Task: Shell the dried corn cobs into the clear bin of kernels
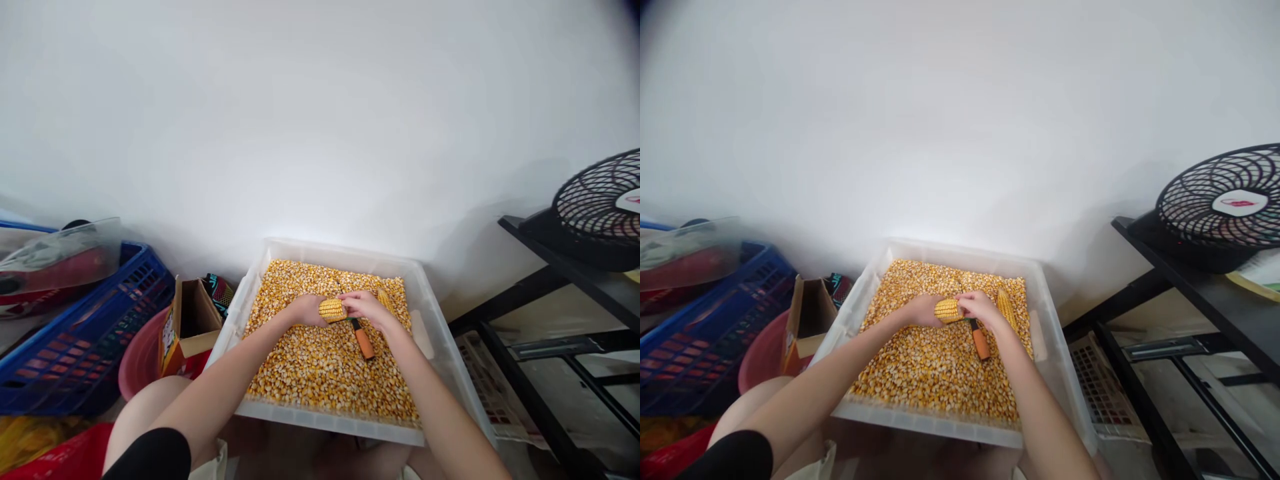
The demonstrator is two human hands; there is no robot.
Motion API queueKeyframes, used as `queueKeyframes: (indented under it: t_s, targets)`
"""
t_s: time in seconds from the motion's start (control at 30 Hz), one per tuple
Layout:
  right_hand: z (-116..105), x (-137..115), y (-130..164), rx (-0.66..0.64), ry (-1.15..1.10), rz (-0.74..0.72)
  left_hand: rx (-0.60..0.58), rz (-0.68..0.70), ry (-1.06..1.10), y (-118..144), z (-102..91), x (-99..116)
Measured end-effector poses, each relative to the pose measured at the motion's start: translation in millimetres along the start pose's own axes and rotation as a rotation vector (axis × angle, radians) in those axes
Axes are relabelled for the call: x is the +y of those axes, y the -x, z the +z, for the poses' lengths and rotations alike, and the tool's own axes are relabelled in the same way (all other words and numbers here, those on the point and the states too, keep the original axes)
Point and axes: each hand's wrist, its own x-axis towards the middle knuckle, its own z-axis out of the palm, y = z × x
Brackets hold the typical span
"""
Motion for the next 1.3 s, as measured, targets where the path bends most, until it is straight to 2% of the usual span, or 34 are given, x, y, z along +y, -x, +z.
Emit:
queueKeyframes:
  t_s: [0.23,0.4,0.57,0.73,0.9,1.1,1.3]
  targets:
    - [4,6,-4,0.011,0.039,0.008,0.017,0.04,-0.037,1,2.3,1]
    - [10,17,-10,-0.006,0.169,0.002,0.004,0.031,-0.1,6,-0.4,10]
    - [13,24,-15,0.048,0.241,-0.003,0.005,0.034,-0.109,9,-3.1,15]
    - [5,12,-10,0.056,0.094,0.055,0.015,0.035,-0.033,3,-1.1,6]
    - [1,9,-8,-0.01,0.015,-0.059,0.05,-0.02,0.017,1,-2.5,2]
    - [12,14,-12,0.038,-0.046,-0.104,0.104,-0.046,0.028,0,-1.7,0]
    - [14,7,-13,0.006,-0.168,-0.19,0.184,-0.046,0.137,3,-8.3,3]
